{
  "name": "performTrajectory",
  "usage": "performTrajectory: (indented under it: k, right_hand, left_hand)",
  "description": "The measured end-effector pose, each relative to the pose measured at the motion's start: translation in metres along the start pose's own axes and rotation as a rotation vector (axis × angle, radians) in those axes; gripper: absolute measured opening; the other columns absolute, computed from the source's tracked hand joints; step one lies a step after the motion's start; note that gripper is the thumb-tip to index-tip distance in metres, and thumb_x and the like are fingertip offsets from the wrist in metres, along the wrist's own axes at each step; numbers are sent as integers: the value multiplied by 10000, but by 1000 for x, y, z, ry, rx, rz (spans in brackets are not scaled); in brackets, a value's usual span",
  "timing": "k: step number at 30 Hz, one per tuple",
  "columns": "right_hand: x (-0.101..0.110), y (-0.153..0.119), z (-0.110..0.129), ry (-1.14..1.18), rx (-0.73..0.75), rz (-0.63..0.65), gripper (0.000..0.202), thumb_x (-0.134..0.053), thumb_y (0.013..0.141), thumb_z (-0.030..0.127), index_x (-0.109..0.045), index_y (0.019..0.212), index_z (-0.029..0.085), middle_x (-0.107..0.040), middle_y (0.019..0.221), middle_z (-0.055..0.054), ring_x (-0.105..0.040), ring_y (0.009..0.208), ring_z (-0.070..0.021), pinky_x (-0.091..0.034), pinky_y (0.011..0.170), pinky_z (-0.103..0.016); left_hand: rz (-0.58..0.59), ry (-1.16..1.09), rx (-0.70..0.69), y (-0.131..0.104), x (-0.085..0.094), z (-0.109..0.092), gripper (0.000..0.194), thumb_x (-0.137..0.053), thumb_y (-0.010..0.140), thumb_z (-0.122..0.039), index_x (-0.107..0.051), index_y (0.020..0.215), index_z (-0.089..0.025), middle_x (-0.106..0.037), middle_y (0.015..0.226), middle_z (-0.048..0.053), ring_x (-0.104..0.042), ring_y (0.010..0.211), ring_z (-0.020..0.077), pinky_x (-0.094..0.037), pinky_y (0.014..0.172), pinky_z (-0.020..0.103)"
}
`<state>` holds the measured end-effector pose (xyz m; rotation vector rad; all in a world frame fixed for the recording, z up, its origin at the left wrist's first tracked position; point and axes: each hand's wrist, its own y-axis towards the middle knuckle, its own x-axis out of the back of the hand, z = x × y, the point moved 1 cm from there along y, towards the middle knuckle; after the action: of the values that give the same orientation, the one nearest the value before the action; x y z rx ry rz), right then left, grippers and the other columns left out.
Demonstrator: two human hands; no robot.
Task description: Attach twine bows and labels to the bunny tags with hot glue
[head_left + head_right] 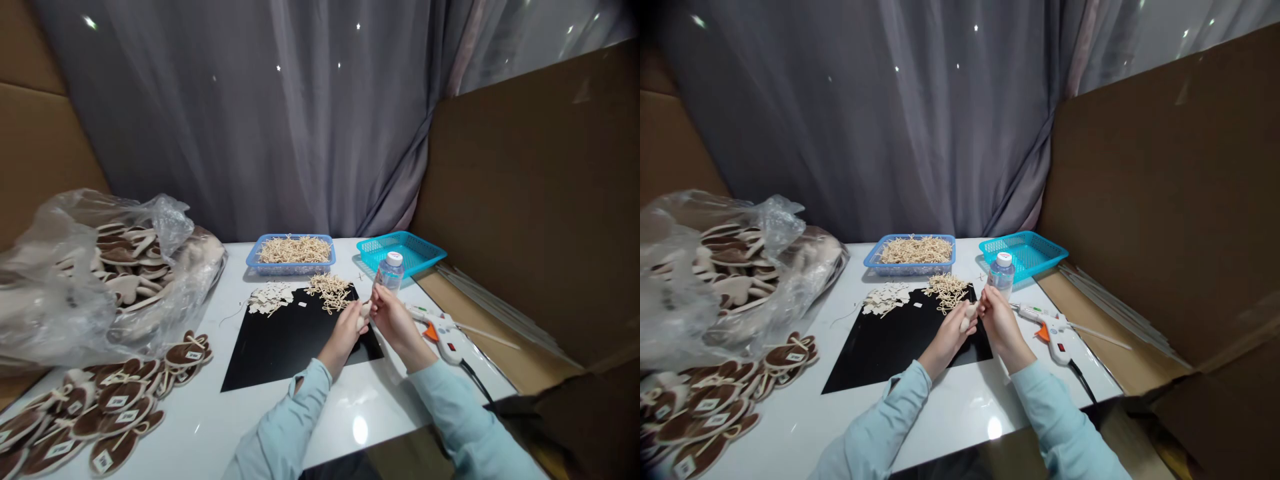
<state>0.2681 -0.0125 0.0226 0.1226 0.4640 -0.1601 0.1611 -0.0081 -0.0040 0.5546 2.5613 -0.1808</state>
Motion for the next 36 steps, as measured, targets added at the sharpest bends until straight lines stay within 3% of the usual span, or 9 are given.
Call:
performTrajectory:
  k: [6,12,17,24,31,36]
  right_hand:
    - [-4,0,-6,-123,41,15,511,-793,610,574,-456,520,201,-349,500,80,-264,475,-84,-197,444,-241]
    - [-4,7,-3,-120,13,53,536,-807,640,490,-385,463,211,-283,420,97,-194,414,-62,-115,410,-258]
    - [-9,5,2,45,45,68,612,-757,699,453,-220,513,225,-195,443,115,-152,410,-62,-258,399,-217]
    - [-9,1,2,103,75,63,635,-722,735,436,-163,531,214,-167,448,114,-114,416,-63,-374,446,-185]
    - [-10,4,-1,-112,65,80,598,-687,745,537,-223,512,240,-175,446,119,-127,389,-54,-158,356,-216]
    - [-5,8,-4,-391,144,55,592,-619,783,620,-298,467,237,-252,382,91,-216,369,-64,-144,381,-246]
  left_hand:
    - [-76,38,-8,8,-4,6,383,-690,669,-531,-503,668,-196,-453,616,-56,-403,560,93,-297,557,219]
    - [-101,61,-30,11,-5,3,365,-740,612,-461,-503,584,-185,-459,559,-56,-397,544,92,-295,539,222]
    - [-163,6,-52,16,1,3,408,-674,642,-559,-514,648,-184,-402,540,-73,-321,493,76,-247,505,221]
    - [-153,4,-50,16,1,7,428,-660,645,-582,-495,677,-188,-388,545,-77,-300,474,67,-233,490,212]
    - [-122,176,-100,12,2,6,315,-585,754,-460,-469,615,-202,-409,540,-64,-365,496,91,-284,508,220]
    - [-96,389,-162,9,6,5,265,-607,750,-242,-500,512,-197,-476,501,-42,-413,537,124,-297,557,251]
